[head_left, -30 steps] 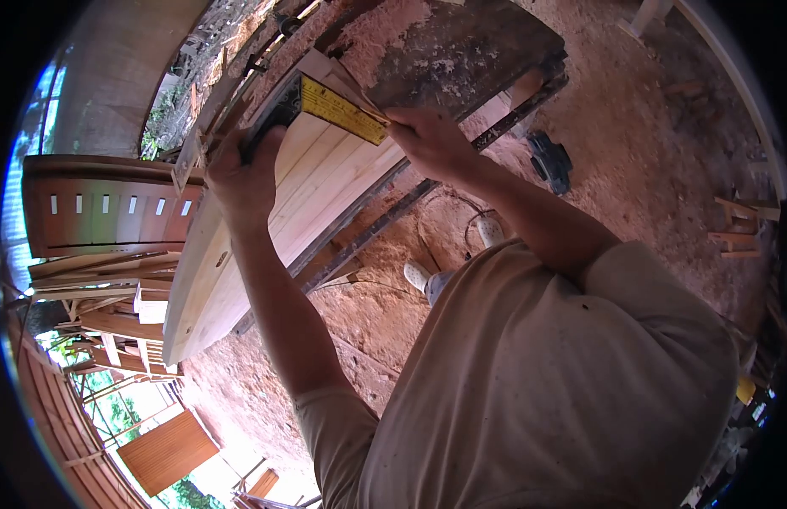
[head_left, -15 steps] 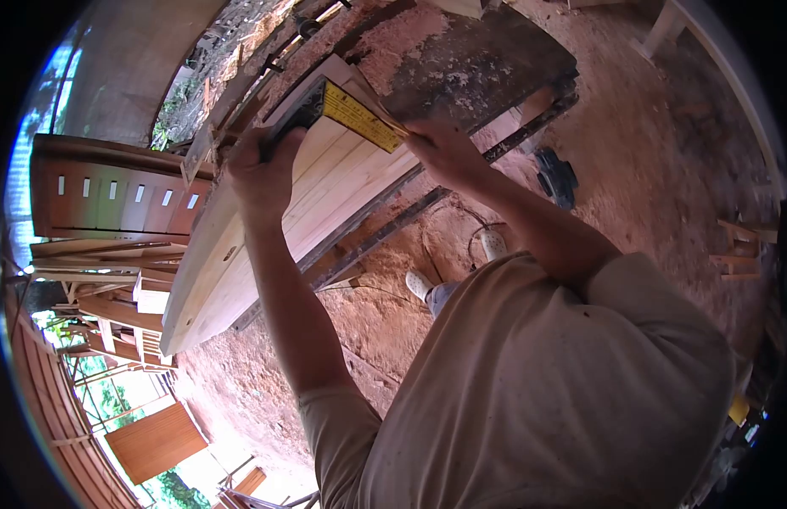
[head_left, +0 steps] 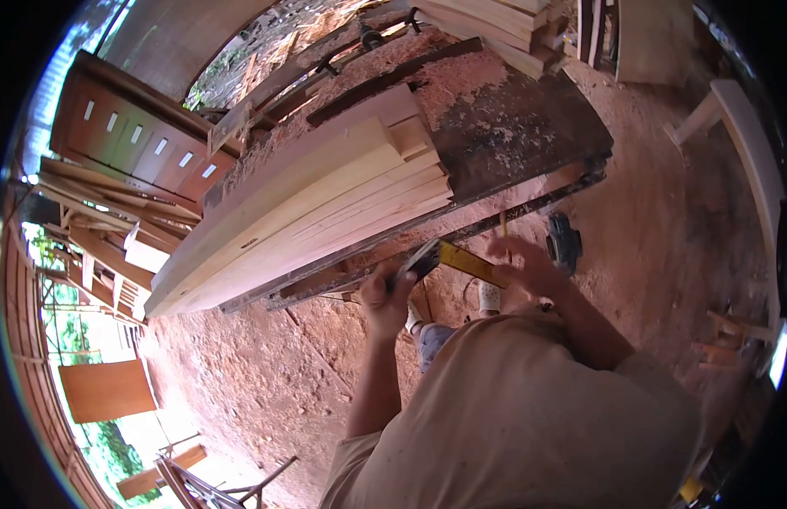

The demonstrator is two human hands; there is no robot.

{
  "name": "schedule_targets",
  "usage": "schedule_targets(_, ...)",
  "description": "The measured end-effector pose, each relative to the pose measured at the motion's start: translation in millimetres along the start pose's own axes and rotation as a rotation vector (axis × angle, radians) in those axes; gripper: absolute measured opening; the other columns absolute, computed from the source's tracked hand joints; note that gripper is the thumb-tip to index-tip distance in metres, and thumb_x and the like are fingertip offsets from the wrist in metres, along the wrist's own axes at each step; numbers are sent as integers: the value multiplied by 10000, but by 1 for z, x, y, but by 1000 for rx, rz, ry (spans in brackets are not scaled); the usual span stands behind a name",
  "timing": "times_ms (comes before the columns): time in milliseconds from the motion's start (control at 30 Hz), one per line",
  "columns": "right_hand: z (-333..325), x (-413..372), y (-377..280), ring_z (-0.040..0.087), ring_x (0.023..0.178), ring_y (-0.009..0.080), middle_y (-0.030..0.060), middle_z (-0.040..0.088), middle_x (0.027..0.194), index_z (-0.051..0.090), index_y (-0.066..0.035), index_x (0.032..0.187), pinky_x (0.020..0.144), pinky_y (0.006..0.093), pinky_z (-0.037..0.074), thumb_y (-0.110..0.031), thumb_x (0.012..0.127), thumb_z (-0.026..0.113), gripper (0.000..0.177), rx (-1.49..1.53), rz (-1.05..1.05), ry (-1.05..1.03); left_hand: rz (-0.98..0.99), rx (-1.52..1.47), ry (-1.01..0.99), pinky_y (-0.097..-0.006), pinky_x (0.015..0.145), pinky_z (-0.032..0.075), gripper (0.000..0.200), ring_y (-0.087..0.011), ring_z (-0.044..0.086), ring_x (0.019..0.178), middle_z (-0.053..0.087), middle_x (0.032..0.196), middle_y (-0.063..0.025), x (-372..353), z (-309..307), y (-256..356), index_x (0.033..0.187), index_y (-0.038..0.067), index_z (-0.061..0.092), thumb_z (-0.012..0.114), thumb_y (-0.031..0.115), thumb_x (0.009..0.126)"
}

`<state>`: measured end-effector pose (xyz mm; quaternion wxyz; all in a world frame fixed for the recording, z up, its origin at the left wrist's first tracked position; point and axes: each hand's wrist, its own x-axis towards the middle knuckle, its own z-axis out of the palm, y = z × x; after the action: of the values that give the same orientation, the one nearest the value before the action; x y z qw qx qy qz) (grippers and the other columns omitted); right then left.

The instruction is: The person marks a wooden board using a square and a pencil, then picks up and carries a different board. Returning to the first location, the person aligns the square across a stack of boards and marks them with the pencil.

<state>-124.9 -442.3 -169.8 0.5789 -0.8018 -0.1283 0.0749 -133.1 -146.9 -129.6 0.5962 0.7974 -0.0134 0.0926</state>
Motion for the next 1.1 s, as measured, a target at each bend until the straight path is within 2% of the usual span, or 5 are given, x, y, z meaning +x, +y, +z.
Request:
schedule_targets(300, -8, -26, 98, 619, 789, 148, 70, 671, 861, 686, 17, 1019, 724, 323, 489, -198, 939, 664, 231, 19, 291, 66, -376, -205, 156, -270, 792, 519, 211, -131, 651, 907, 684, 968, -71, -58, 8, -48, 1091, 6, 686, 733, 127, 924)
schedule_targets(567, -109, 20, 196, 633, 828, 182, 83, 680, 894, 693, 39, 1060, 745, 314, 480, -288, 937, 652, 352, -1, 527, 607, 919, 213, 379, -511, 834, 463, 331, -253, 506, 742, 533, 790, -35, -62, -104, 163, 803, 104, 521, 611, 382, 957)
schedule_targets(800, -87, 107, 183, 677, 988, 358, 212, 708, 1083, 659, 92, 1102, 876, 423, 512, -281, 873, 681, 439, -377, 350, 605, 1047, 314, 915, -415, 875, 334, 408, -91, 478, 798, 469, 748, 141, -97, -124, 213, 726, 256, 525, 539, 603, 940)
schedule_targets(1000, -112, 172, 129, 683, 900, 347, 221, 712, 949, 686, 54, 1015, 853, 429, 523, -384, 887, 690, 456, -656, 198, 799, 891, 319, 897, -377, 661, 471, 100, -224, 542, 673, 577, 738, -35, -83, -177, 166, 839, 116, 570, 568, 141, 936)
schedule_targets(1100, -48, 179, -17, 668, 955, 296, 234, 690, 1026, 648, 105, 1033, 851, 409, 526, -353, 978, 601, 464, -429, -4, 867, 152, 139, 708, -380, 703, 490, 150, -273, 622, 779, 665, 947, -159, -76, -214, 98, 873, -74, 582, 681, 36, 896)
